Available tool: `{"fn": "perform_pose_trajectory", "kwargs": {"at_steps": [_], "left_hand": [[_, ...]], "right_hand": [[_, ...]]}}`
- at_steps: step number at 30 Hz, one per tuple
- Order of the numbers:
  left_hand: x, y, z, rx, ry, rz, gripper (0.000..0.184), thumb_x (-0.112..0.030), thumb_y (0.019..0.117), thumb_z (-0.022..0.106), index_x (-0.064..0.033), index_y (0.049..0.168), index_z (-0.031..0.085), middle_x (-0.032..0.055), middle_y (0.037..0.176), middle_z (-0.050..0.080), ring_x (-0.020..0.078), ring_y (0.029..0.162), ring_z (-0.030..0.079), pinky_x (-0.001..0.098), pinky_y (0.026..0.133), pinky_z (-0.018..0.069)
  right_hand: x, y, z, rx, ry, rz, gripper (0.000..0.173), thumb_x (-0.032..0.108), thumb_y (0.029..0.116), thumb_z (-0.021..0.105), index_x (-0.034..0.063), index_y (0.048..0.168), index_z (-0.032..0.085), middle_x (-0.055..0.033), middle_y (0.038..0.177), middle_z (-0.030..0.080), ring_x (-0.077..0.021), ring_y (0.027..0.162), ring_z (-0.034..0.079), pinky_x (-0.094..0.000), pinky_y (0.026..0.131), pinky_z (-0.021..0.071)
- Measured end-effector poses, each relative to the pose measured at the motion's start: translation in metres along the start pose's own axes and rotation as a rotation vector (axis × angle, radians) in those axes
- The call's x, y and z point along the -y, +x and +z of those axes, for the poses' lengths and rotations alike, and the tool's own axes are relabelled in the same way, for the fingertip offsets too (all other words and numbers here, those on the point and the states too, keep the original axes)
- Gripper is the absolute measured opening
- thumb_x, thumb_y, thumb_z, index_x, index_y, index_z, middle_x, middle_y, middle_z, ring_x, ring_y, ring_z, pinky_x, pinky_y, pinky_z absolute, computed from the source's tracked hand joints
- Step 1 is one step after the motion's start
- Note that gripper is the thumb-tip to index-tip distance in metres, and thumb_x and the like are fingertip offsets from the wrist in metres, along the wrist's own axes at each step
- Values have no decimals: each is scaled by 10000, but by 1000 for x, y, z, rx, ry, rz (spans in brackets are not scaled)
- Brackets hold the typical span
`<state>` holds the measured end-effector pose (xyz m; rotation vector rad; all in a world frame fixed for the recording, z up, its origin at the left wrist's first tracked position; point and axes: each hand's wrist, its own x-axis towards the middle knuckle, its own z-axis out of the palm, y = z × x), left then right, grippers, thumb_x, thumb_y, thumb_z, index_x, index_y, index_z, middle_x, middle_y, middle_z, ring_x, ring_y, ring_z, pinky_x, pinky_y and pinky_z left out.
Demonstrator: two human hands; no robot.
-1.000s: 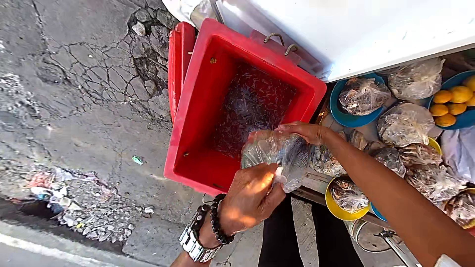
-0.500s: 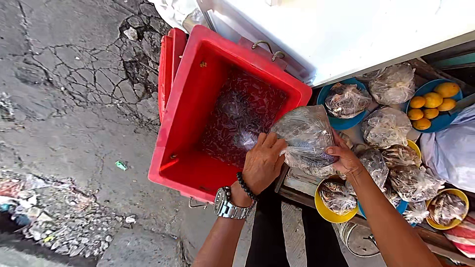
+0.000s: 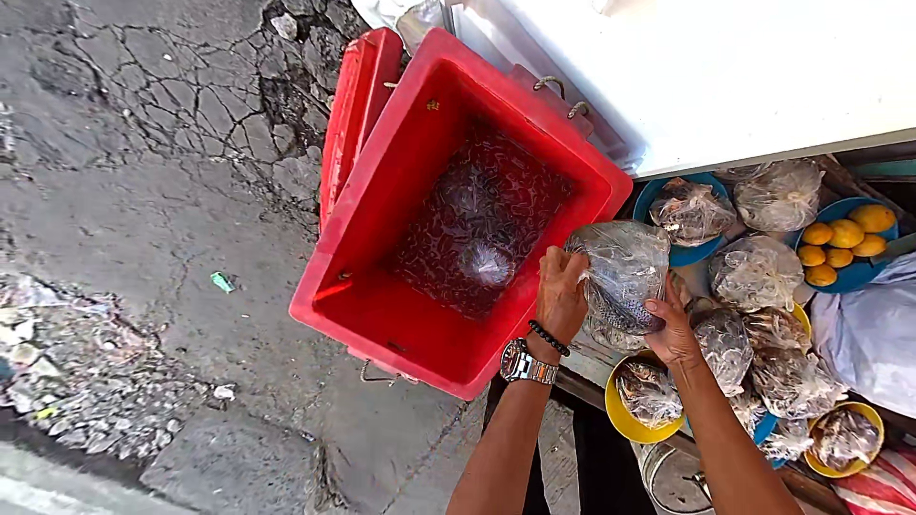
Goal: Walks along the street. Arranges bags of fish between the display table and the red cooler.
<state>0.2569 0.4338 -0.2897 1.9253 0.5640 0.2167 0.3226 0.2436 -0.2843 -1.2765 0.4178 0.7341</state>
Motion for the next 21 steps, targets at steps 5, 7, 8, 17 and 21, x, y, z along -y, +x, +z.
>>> {"fn": "perform_pose_trajectory", "kwargs": {"at_steps": [5, 7, 8, 17, 21], "left_hand": [[3, -1, 13, -100, -89, -11, 170, 43, 913, 590, -5, 1006, 723, 165, 1001, 576, 262, 943, 595, 368, 840, 536], [5, 1, 18, -193, -143, -73, 174, 22, 940, 584, -8, 1038, 723, 147, 1025, 576, 213, 953, 597, 318, 841, 539], [7, 2, 21, -237, -176, -119, 182, 1, 960, 583, 5, 1086, 714, 160, 1063, 585, 215, 981, 608, 321, 858, 547], [32, -7, 36, -327, -449, -701, 548, -93, 972, 667, 109, 1397, 385, 309, 1285, 542, 317, 1151, 595, 397, 981, 511], [24, -11, 37, -396, -625, -862, 351, -170, 1062, 545, 82, 1302, 498, 238, 1182, 603, 238, 1062, 609, 371, 940, 510]], "right_hand": [[6, -13, 14, -62, -59, -87, 1289, 217, 640, 860, 108, 1637, 51, -55, 1471, 498, -95, 1223, 604, -310, 974, 563], [6, -12, 29, -81, -102, -150, 1234, 180, 685, 818, 114, 1646, 48, -64, 1551, 421, -91, 1297, 550, -290, 1021, 529], [5, -11, 36, -90, -128, -182, 1202, 160, 708, 799, 121, 1653, 57, -76, 1596, 370, -104, 1347, 511, -293, 1055, 506], [-14, -6, 54, -89, -460, -353, 1234, 205, 730, 823, 81, 1656, 16, -170, 1706, 122, -186, 1544, 258, -318, 1225, 327], [-17, -8, 65, -105, -676, -357, 1329, 287, 672, 857, 22, 1642, -13, -276, 1674, 113, -273, 1555, 207, -352, 1249, 263]]}}
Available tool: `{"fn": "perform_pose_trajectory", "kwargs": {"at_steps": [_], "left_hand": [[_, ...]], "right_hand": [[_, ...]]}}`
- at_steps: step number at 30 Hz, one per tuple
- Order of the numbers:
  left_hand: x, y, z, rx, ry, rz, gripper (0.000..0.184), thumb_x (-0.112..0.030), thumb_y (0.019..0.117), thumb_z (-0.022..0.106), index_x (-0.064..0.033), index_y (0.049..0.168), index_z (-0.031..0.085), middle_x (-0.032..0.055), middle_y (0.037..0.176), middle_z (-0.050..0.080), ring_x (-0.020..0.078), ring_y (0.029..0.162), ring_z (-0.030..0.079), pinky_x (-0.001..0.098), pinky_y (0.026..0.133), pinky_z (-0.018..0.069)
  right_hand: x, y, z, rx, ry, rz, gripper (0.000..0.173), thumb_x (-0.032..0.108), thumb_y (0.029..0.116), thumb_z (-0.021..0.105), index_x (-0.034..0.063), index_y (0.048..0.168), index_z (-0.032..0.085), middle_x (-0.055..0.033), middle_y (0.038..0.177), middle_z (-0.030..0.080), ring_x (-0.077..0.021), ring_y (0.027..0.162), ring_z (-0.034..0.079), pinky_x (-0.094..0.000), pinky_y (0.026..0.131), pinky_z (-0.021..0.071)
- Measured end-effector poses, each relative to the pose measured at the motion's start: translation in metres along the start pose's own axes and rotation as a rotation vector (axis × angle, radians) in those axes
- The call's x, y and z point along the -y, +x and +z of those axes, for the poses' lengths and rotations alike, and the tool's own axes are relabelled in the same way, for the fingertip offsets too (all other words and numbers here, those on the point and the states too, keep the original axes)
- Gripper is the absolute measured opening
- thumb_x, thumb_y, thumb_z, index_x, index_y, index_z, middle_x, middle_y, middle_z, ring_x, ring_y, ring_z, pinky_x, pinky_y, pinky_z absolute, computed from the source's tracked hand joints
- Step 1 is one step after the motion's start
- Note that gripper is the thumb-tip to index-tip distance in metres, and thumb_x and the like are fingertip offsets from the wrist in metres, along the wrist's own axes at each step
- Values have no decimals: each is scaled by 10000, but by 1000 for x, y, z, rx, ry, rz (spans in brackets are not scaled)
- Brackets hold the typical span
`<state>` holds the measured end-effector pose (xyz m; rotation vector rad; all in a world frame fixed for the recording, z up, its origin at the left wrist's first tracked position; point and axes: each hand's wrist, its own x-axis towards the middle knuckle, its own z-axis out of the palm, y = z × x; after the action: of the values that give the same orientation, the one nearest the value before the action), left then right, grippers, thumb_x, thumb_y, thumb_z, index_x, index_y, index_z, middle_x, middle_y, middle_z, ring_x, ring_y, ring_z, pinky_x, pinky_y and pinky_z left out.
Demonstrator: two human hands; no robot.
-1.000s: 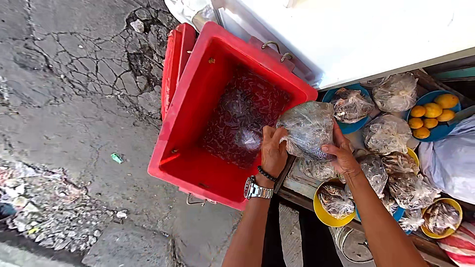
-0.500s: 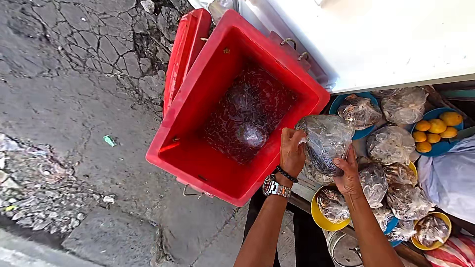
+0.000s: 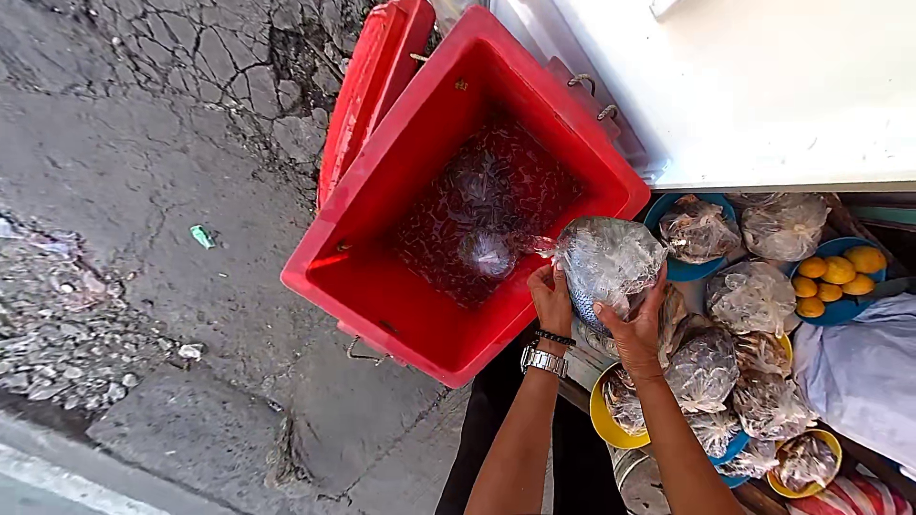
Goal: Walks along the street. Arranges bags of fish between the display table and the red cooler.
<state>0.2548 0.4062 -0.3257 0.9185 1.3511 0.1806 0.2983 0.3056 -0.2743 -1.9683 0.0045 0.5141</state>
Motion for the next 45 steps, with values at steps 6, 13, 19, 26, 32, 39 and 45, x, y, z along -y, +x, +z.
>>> {"fn": "perform_pose_trajectory", "kwargs": {"at_steps": [6, 13, 19, 26, 32, 39, 45], "left_hand": [[0, -1, -2, 37, -194, -146, 339, -241, 1116, 423, 41, 1285, 506, 191, 1140, 582, 206, 999, 594, 370, 886, 520], [2, -2, -12, 109, -398, -208, 565, -423, 1125, 294, -6, 1457, 480, 196, 1426, 549, 247, 1288, 560, 436, 1075, 477], [6, -3, -13, 93, -391, -236, 557, -418, 1128, 280, 6, 1425, 484, 208, 1358, 570, 243, 1219, 585, 427, 1033, 494], [8, -2, -23, 146, -440, -205, 494, -391, 1132, 268, -15, 1339, 513, 138, 1169, 637, 167, 1057, 642, 360, 928, 545], [12, -5, -33, 200, -505, -195, 494, -366, 1138, 227, -38, 1320, 548, 95, 1107, 691, 127, 1022, 678, 327, 903, 572], [9, -12, -41, 208, -616, -224, 472, -346, 1140, 166, -108, 1252, 558, 4, 990, 715, 59, 929, 696, 267, 825, 590], [29, -9, -58, 145, -506, -118, 415, -195, 1126, 98, -73, 1232, 480, -47, 939, 643, -28, 853, 630, 180, 781, 542]], "right_hand": [[11, -3, 11, 31, -110, -21, 1334, 277, 662, 859, 6, 1637, -11, -275, 1657, 195, -242, 1521, 300, -320, 1217, 313], [24, -4, 29, 36, -325, -74, 1290, 341, 671, 842, 13, 1644, 61, -302, 1611, 278, -363, 1491, 325, -446, 1216, 318], [19, -16, 37, 25, -432, -159, 1207, 321, 687, 831, -53, 1614, 154, -339, 1552, 352, -423, 1444, 369, -471, 1201, 323], [4, -30, 44, -44, -494, -264, 1147, 335, 711, 819, -110, 1578, 215, -365, 1488, 411, -435, 1381, 439, -457, 1168, 366], [-8, -46, 49, -87, -497, -327, 1099, 318, 730, 818, -148, 1543, 243, -383, 1460, 428, -448, 1351, 461, -472, 1164, 365], [-12, -58, 58, -123, -607, -427, 1000, 359, 762, 810, -152, 1494, 359, -391, 1411, 483, -474, 1287, 524, -509, 1109, 423], [0, -66, 73, -75, -658, -327, 915, 289, 713, 870, -16, 1490, 495, -356, 1418, 518, -530, 1245, 554, -600, 987, 503]]}}
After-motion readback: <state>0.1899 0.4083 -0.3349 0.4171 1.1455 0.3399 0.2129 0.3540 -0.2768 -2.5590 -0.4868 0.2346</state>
